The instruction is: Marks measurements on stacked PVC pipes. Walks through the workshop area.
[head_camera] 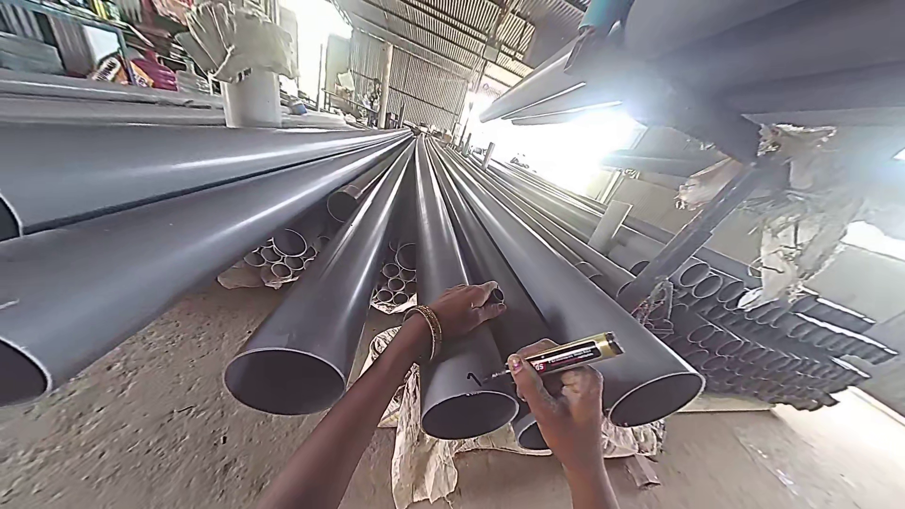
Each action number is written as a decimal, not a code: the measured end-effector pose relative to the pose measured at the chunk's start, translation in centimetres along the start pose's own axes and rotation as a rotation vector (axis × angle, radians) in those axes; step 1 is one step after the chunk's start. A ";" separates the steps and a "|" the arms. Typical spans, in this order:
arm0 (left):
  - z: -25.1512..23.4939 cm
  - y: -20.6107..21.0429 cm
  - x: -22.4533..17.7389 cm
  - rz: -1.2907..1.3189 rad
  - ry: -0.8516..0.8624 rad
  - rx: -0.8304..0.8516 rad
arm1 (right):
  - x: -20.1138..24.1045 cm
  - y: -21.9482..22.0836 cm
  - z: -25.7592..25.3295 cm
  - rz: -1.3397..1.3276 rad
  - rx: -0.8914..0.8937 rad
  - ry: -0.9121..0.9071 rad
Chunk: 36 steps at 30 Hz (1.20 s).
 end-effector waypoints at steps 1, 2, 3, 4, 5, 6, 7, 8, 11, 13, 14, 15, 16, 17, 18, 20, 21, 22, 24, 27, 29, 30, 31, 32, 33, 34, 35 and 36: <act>-0.1 0.0 0.0 -0.001 0.005 -0.003 | 0.0 0.0 0.0 0.000 0.007 0.002; -0.2 0.1 0.1 0.000 0.015 -0.010 | 0.0 0.0 0.0 0.003 0.014 0.009; -0.2 0.1 0.1 0.001 0.023 -0.015 | -0.1 0.0 0.0 0.007 0.018 0.013; -0.2 0.1 0.1 0.004 0.021 -0.011 | -0.1 0.0 0.0 0.009 0.016 0.015; -0.1 0.0 0.0 0.007 0.016 -0.006 | -0.1 0.0 0.0 0.010 0.015 0.015; -0.1 0.0 -0.1 0.008 0.014 -0.003 | -0.1 0.0 0.0 0.012 0.016 0.017; -0.1 0.0 -0.1 0.004 0.016 -0.004 | -0.2 0.0 -0.1 0.017 0.018 0.020; -0.2 0.0 -0.1 -0.003 0.019 -0.005 | -0.1 0.0 -0.1 0.024 0.020 0.021; -0.1 0.0 -0.1 0.004 0.018 -0.009 | -0.1 0.0 -0.2 0.027 0.018 0.027; -0.1 0.0 0.0 0.005 0.014 -0.013 | 0.0 0.0 -0.2 0.024 0.027 0.026; 0.0 0.0 -0.1 -0.005 0.014 -0.013 | 0.0 -0.1 -0.2 0.015 0.028 0.030; 0.0 -0.1 -0.1 -0.013 0.009 -0.009 | 0.0 -0.2 -0.2 0.000 0.020 0.036; 0.1 -0.1 -0.2 -0.015 0.002 0.000 | 0.0 -0.3 -0.2 -0.014 0.007 0.042; 0.1 -0.1 -0.2 -0.013 0.000 0.004 | -0.2 -0.5 -0.2 -0.024 -0.010 0.048; 0.0 -0.1 -0.2 -0.013 0.004 0.000 | -0.4 -0.7 -0.2 -0.029 -0.023 0.053; 0.0 -0.1 -0.2 -0.006 0.015 -0.003 | -0.6 -0.6 -0.1 -0.032 -0.021 0.051; -0.1 -0.1 -0.1 -0.001 0.018 -0.002 | -0.6 -0.6 -0.1 -0.032 -0.014 0.044; -0.1 -0.1 -0.1 0.004 0.017 0.002 | -0.6 -0.5 0.0 -0.034 -0.006 0.037; -0.1 -0.1 -0.1 0.001 0.015 -0.001 | -0.5 -0.4 0.0 -0.038 0.013 0.023; 0.0 -0.1 -0.1 0.009 0.010 -0.009 | -0.5 -0.2 0.1 -0.031 0.039 0.023; 0.0 -0.1 -0.1 0.023 0.013 -0.014 | -0.6 -0.1 0.0 -0.023 0.040 0.035; 0.0 -0.1 -0.1 0.024 0.019 -0.017 | -0.7 -0.1 0.0 -0.015 0.036 0.039; 0.0 -0.1 -0.1 0.018 0.024 -0.015 | -0.8 -0.2 0.0 -0.008 0.027 0.038; -0.1 0.0 0.0 0.009 0.025 -0.009 | -0.9 -0.3 0.0 -0.004 0.015 0.034; -0.1 0.0 0.0 0.010 0.022 -0.008 | -0.9 -0.5 0.0 -0.004 0.002 0.027; -0.1 0.1 0.1 0.016 0.020 -0.011 | -0.8 -0.7 0.1 -0.005 -0.007 0.023; -0.1 0.0 0.1 0.017 0.019 -0.014 | -0.8 -0.8 0.2 -0.006 -0.014 0.024; -0.1 0.1 0.2 0.017 0.017 -0.013 | -0.7 -1.0 0.2 -0.007 -0.016 0.030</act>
Point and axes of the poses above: each hand's wrist, its own z-axis away from the middle knuckle, its own y-axis out of the palm, x = y × z, the point moved 7 cm from there along -z, towards the middle knuckle, and after that the axes turned 13 degrees about -z, right-handed, at the moved point
